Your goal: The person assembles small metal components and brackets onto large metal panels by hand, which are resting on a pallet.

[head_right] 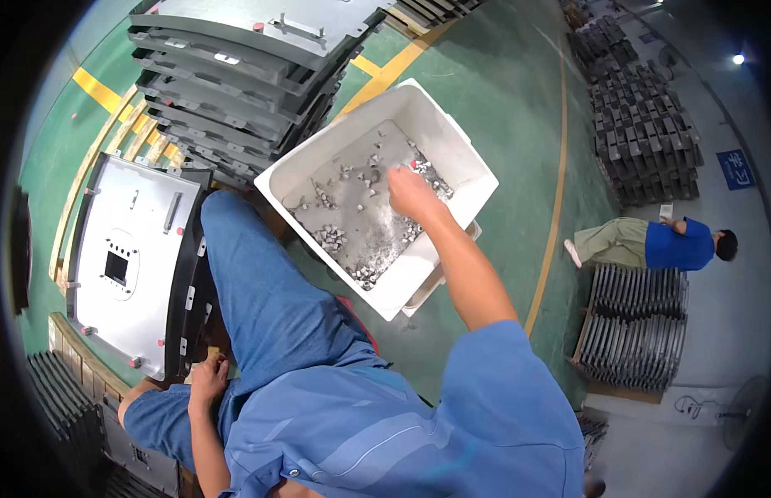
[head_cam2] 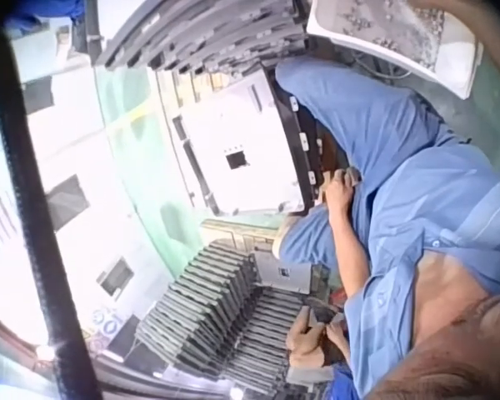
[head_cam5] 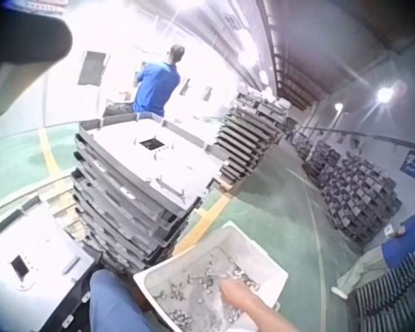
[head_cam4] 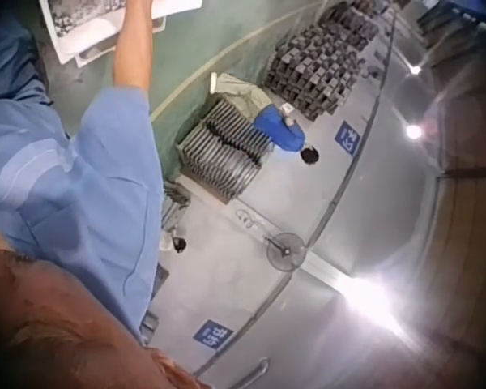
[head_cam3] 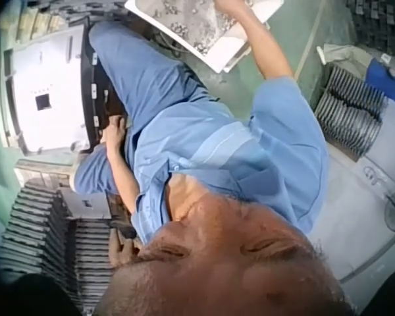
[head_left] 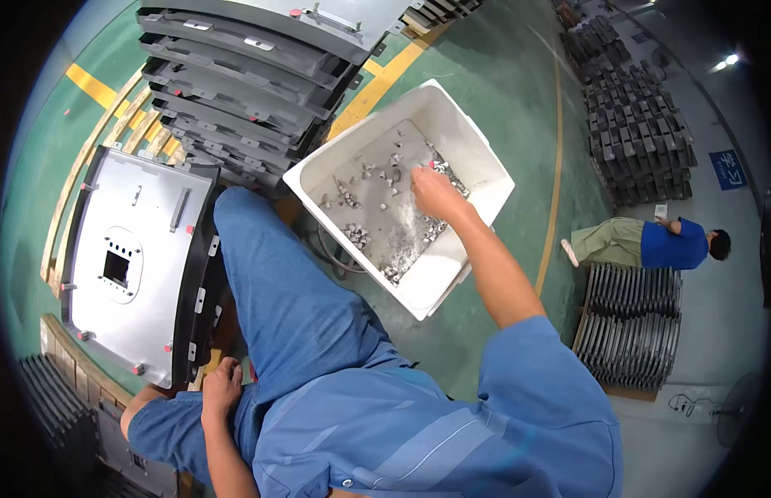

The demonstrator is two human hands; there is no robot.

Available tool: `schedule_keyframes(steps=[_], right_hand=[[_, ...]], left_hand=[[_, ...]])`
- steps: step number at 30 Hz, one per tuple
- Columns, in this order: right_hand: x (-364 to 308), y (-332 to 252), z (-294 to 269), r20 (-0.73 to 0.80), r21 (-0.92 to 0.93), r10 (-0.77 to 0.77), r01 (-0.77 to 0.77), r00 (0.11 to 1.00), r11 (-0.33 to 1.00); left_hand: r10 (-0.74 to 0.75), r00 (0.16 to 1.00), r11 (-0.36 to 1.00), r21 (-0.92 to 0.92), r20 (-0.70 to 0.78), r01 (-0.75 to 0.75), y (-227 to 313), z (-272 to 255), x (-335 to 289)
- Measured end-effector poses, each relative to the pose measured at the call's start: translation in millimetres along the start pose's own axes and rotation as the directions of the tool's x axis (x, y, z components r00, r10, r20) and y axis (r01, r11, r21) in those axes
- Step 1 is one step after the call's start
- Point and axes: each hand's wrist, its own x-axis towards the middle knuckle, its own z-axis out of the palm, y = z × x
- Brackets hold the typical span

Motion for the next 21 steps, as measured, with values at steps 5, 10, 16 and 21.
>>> schedule_keyframes(steps=[5, 10, 16, 21], right_hand=[[-20.6, -56.7, -29.2, 0.091, 0.25, -0.132, 0.106, 0.987, 0.963], [-20.0, -60.0, -10.4, 0.08, 0.098, -0.272, 0.264, 0.959, 0.959], [-22.1, -60.4, -8.9, 0.142, 0.048, -0.263, 0.259, 0.954, 0.965], [-18.7, -52.5, -42.3, -0.177, 0.217, -0.159, 0.196, 0.971, 0.956]], left_hand=[[0.024, 0.999, 0.999, 0.027, -0.022, -0.023, 4.7, -4.3, -3.5], [0.0, 1.0, 1.0, 0.018, -0.006, 0.0, 1.9, -3.2, -1.8], [-0.033, 0.999, 0.999, 0.004, 0.001, 0.033, 6.2, -6.5, -1.4], [-0.094, 0.995, 0.94, -0.332, -0.027, 0.08, 29.3, -26.8, -8.9]])
